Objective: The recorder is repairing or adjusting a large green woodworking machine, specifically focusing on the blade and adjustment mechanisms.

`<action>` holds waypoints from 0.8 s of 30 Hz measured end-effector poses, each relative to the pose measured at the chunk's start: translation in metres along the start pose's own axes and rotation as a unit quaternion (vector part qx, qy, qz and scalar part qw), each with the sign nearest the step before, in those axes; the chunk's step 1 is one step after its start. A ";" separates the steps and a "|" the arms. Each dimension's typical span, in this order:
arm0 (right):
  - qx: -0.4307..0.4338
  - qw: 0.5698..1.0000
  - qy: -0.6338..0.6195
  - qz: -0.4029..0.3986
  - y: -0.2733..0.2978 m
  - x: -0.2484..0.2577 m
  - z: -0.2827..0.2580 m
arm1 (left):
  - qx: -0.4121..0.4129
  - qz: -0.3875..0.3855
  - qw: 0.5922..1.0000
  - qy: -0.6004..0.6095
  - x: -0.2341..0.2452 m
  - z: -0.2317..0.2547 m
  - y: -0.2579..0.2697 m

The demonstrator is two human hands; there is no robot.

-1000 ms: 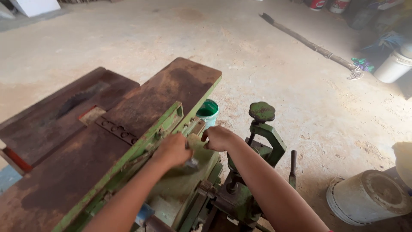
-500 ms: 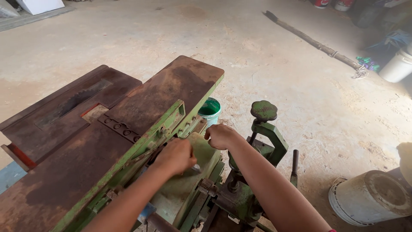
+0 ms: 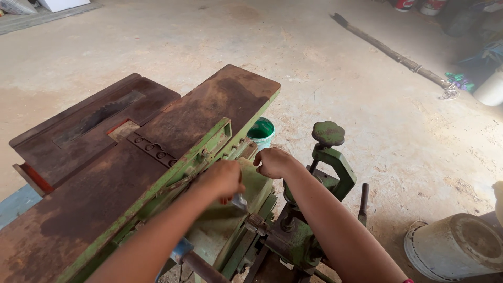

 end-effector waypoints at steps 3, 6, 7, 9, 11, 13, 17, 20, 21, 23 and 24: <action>0.018 1.000 0.018 0.008 0.008 0.005 -0.006 | 0.031 -0.024 0.993 0.111 0.008 -0.007 -0.019; 0.033 0.999 0.007 -0.015 0.007 0.006 -0.006 | 0.075 0.049 0.983 0.163 -0.011 -0.010 -0.038; 0.032 0.999 0.007 -0.015 0.009 0.005 -0.006 | 0.074 0.049 0.983 0.164 -0.026 -0.015 -0.045; 0.007 0.999 -0.031 0.001 0.011 0.006 -0.008 | 0.023 0.102 0.988 0.113 -0.046 -0.023 -0.058; 0.017 1.000 -0.020 -0.002 0.005 -0.001 -0.005 | 0.017 0.106 0.991 0.078 -0.041 -0.023 -0.048; 0.026 1.000 -0.004 -0.001 0.002 -0.001 -0.004 | 0.008 0.115 0.992 0.042 -0.019 -0.023 -0.042; 0.030 1.000 0.007 0.006 0.004 0.001 -0.004 | 0.068 -0.027 0.981 0.182 -0.009 -0.051 -0.064; 0.033 0.999 0.004 0.010 0.001 0.001 -0.002 | 0.073 0.040 0.968 0.236 -0.021 -0.059 -0.080; 0.044 0.999 0.004 0.017 -0.001 0.001 -0.002 | 0.071 0.085 0.965 0.237 -0.023 -0.058 -0.080; 0.038 0.999 -0.006 0.012 0.005 0.004 -0.006 | 0.089 0.084 0.978 0.170 -0.027 -0.051 -0.065; 0.028 0.999 -0.020 0.007 0.009 0.006 -0.007 | 0.103 0.077 0.987 0.098 -0.028 -0.047 -0.059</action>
Point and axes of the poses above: each hand's wrist, its own y-axis away from the middle knuckle, its own x-axis out of the back of the hand, z = x × y, the point moved 5 cm from there along -y, towards the middle knuckle, and after that the axes turned 2 degrees about -z, right-handed, at the moved point
